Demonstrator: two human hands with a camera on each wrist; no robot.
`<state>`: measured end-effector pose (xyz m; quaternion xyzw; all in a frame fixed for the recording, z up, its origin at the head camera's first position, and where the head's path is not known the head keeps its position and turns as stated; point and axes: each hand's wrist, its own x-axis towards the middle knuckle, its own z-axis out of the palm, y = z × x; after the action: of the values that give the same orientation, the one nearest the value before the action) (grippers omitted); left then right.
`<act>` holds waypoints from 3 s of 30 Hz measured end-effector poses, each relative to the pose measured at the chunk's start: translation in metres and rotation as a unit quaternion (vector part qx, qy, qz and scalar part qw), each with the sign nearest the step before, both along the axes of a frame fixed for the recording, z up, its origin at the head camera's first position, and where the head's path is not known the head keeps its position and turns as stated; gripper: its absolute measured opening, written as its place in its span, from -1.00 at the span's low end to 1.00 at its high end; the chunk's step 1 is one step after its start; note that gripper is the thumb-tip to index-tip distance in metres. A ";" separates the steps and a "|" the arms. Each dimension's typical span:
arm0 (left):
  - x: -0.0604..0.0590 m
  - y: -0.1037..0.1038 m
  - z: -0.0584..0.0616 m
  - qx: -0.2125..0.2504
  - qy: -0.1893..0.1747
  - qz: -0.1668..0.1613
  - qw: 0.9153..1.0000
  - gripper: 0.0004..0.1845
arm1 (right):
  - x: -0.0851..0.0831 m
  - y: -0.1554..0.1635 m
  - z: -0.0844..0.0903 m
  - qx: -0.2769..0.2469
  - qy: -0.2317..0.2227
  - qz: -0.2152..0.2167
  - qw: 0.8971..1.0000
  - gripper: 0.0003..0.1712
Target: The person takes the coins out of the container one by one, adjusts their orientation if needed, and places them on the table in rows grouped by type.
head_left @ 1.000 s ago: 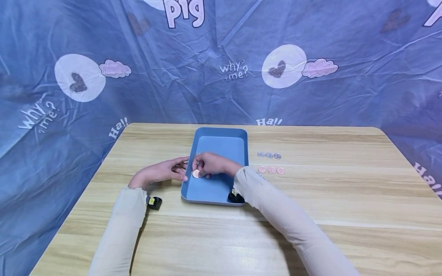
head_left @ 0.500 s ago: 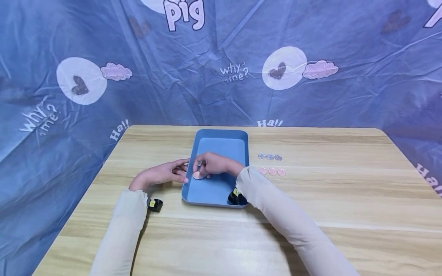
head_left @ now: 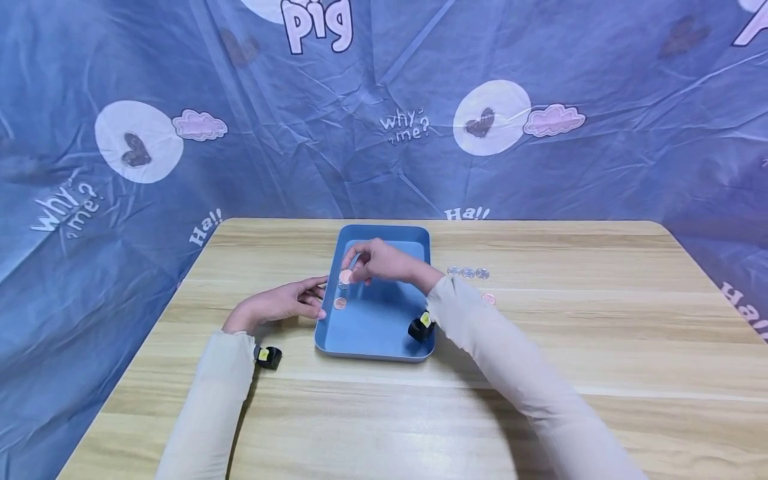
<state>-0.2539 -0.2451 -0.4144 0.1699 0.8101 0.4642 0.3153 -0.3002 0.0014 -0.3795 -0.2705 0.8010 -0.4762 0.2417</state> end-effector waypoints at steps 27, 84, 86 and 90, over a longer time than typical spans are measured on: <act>-0.001 0.000 -0.005 0.006 -0.001 0.001 1.000 -0.03 | 0.013 0.151 0.008 -0.006 -0.064 -0.142 0.988 -0.67; 0.000 -0.003 -0.006 -0.001 0.012 -0.005 1.000 -0.04 | 0.041 0.243 -0.040 0.170 0.068 -0.173 0.968 -0.70; 0.000 -0.003 -0.006 -0.002 0.013 -0.004 1.000 -0.04 | 0.041 0.242 -0.040 0.178 0.075 -0.169 0.966 -0.74; 0.000 -0.002 -0.005 -0.006 0.012 -0.003 1.000 -0.05 | 0.041 0.243 -0.041 0.183 0.071 -0.164 0.967 -0.79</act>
<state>-0.2536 -0.2474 -0.4195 0.1759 0.8161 0.4562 0.3080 -0.2590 0.2448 -0.4202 -0.1202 0.9230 -0.3344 0.1479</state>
